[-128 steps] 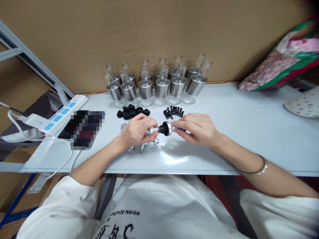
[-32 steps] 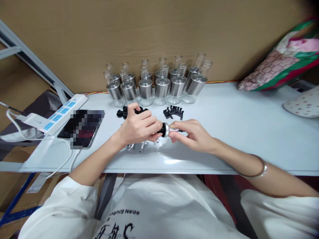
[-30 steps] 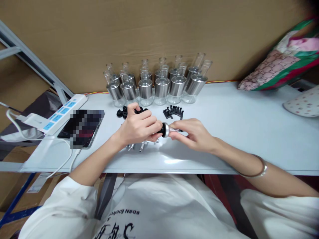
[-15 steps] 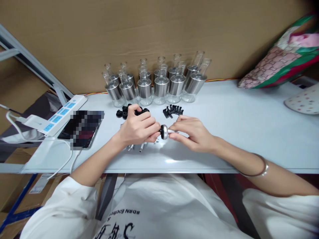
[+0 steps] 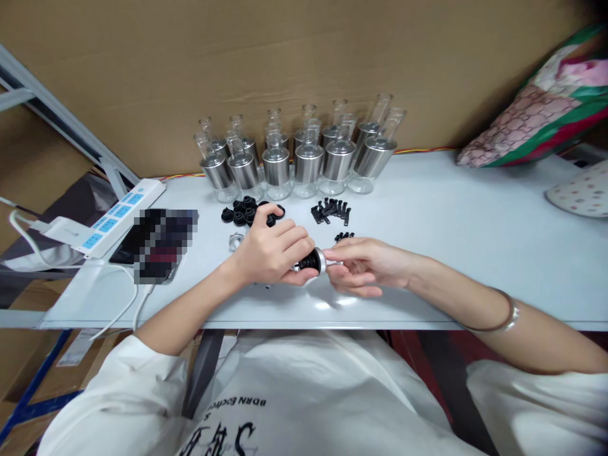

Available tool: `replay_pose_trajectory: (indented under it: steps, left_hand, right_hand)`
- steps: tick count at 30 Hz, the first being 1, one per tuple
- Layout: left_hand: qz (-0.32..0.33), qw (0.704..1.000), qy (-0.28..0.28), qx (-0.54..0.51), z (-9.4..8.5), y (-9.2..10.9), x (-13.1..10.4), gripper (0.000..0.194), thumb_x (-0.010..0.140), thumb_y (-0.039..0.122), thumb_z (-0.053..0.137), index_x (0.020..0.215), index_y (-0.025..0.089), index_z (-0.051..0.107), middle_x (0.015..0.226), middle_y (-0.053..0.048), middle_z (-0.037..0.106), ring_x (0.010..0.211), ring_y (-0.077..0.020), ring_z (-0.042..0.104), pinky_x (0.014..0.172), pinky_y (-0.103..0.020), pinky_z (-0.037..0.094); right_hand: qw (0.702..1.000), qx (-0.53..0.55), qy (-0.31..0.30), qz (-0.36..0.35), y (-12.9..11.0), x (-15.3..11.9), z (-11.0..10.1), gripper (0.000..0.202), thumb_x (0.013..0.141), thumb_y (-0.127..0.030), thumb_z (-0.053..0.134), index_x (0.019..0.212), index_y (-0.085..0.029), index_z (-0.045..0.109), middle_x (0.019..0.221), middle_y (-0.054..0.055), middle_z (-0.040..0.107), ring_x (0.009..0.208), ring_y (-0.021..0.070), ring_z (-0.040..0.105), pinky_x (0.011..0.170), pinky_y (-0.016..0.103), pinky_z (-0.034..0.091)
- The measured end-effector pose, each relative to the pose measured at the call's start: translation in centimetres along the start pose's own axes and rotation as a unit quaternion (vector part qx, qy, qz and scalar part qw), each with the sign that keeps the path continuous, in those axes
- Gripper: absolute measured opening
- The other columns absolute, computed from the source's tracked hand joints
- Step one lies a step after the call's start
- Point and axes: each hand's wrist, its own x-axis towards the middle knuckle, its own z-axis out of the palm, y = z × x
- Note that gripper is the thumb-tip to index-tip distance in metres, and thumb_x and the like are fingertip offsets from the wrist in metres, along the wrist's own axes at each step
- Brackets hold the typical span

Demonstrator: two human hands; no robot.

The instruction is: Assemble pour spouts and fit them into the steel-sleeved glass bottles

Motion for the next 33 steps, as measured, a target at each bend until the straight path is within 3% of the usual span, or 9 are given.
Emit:
replay_pose_trajectory:
  steps: [2,11,20,27,33]
  left_hand:
    - [0.004,1.000,0.016,-0.010,0.00,0.17,0.12,0.040,0.096,0.043,0.023,0.079,0.019,0.051,0.066,0.000,0.063,0.058,-0.0139,0.053,0.081,-0.039,0.032]
    - [0.016,0.998,0.047,-0.025,0.01,-0.19,0.13,0.031,0.094,0.043,0.028,0.088,0.019,0.046,0.069,-0.002,0.065,0.056,-0.0139,0.052,0.075,-0.036,0.038]
    - [0.065,0.997,0.024,-0.042,0.46,-0.35,0.05,0.031,0.096,0.043,0.030,0.086,0.018,0.046,0.065,-0.001,0.061,0.056,-0.0126,0.051,0.066,-0.029,0.043]
    - [0.066,0.996,0.020,-0.051,0.69,-0.44,-0.10,0.033,0.097,0.045,0.028,0.083,0.019,0.043,0.064,0.000,0.060,0.056,-0.0118,0.052,0.065,-0.028,0.044]
    - [0.078,0.996,0.002,-0.038,0.52,-0.49,-0.11,0.034,0.097,0.045,0.027,0.084,0.018,0.045,0.060,0.002,0.057,0.053,-0.0113,0.050,0.064,-0.026,0.044]
  right_hand:
    - [0.999,0.020,-0.029,0.016,0.20,0.01,-0.08,0.038,0.089,-0.042,0.049,0.060,-0.019,0.042,0.035,-0.010,0.030,0.029,0.0071,0.033,0.037,0.023,0.021]
    - [0.997,0.042,-0.063,-0.027,0.04,-0.48,0.48,0.038,0.094,-0.038,0.039,0.060,-0.019,0.042,0.035,-0.010,0.027,0.029,0.0080,0.032,0.041,0.025,0.023]
    - [0.999,0.021,-0.001,0.029,0.01,-0.15,-0.06,0.041,0.091,-0.041,0.044,0.057,-0.018,0.041,0.035,-0.008,0.033,0.031,0.0070,0.036,0.036,0.020,0.024]
    - [1.000,0.026,0.011,0.009,0.15,0.03,0.18,0.040,0.086,-0.044,0.052,0.057,-0.017,0.044,0.036,-0.007,0.039,0.032,0.0070,0.039,0.035,0.019,0.029]
    - [0.998,0.035,0.023,-0.039,0.06,-0.08,0.43,0.033,0.082,-0.040,0.063,0.067,-0.012,0.056,0.047,-0.004,0.052,0.041,0.0079,0.050,0.044,0.021,0.040]
